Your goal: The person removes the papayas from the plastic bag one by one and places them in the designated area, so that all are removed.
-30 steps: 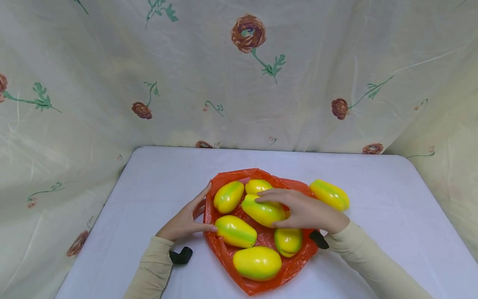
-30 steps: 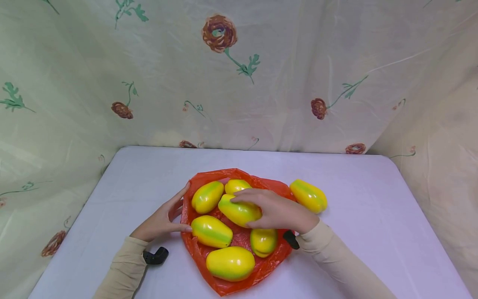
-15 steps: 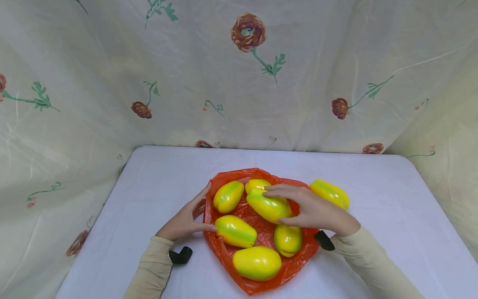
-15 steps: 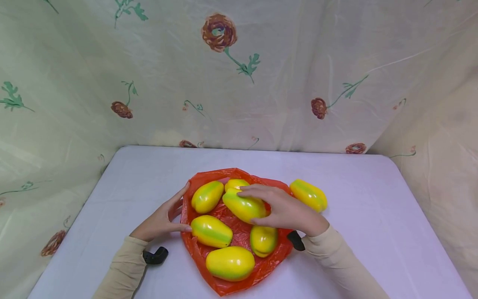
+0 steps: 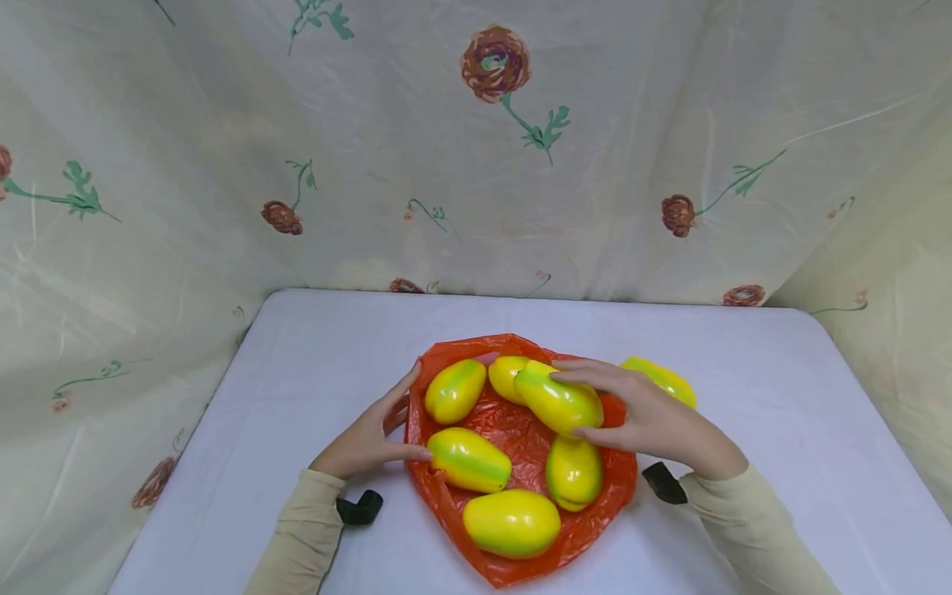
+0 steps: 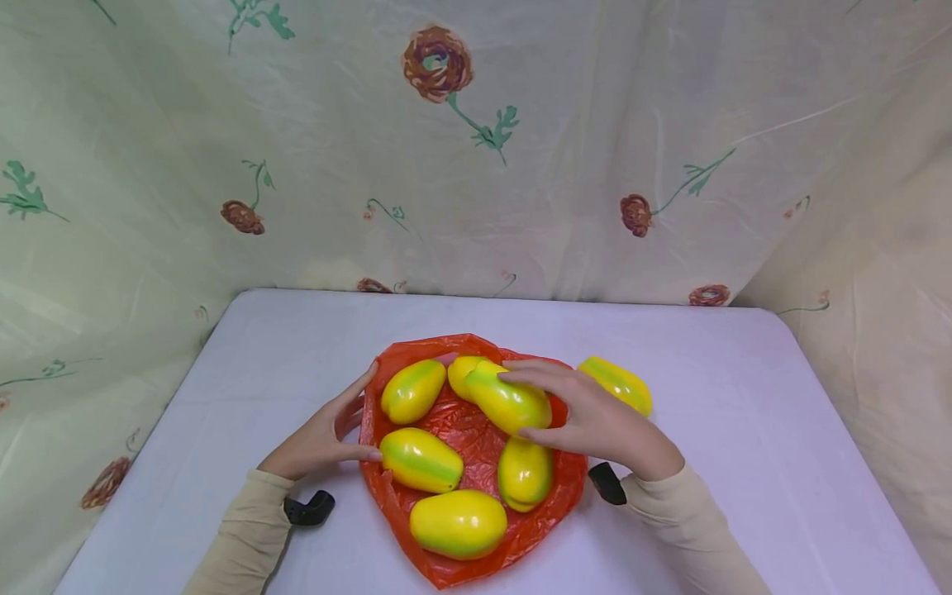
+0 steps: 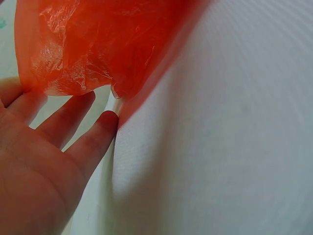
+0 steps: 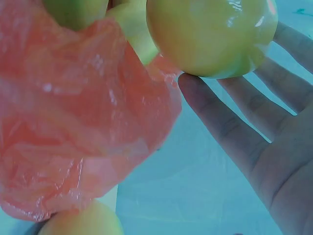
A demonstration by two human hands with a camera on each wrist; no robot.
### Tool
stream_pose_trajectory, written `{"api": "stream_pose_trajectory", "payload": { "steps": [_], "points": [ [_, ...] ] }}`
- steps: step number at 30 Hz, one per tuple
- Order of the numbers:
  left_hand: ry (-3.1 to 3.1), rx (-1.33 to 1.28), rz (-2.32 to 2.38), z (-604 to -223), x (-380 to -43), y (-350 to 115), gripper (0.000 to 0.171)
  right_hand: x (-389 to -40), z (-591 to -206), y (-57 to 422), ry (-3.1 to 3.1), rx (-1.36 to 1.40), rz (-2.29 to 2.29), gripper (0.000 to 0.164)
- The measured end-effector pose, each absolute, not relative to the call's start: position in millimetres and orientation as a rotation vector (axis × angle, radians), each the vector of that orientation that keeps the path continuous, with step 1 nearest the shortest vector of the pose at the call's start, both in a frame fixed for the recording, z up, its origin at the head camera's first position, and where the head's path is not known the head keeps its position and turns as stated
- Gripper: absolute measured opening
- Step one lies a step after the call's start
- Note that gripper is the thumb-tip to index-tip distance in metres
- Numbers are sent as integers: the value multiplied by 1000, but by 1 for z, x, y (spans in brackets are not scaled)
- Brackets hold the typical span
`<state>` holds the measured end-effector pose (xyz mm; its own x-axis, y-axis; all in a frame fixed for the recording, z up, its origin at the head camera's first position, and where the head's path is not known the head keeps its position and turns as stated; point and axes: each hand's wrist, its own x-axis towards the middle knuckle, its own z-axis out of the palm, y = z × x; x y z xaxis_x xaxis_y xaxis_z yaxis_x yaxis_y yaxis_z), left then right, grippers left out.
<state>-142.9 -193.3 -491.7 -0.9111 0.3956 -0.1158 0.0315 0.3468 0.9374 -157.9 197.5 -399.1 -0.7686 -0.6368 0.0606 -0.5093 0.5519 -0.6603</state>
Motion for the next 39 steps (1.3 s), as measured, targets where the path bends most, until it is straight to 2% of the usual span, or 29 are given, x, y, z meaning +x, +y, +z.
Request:
{"api": "stream_pose_trajectory", "payload": {
  "steps": [22, 39],
  "points": [
    [2295, 356, 1578, -492, -143, -193, 114, -146, -404, 237, 2742, -994, -1068, 65],
    [2294, 356, 1580, -493, -144, -194, 114, -128, -410, 259, 2866, -865, -1039, 67]
  ]
}}
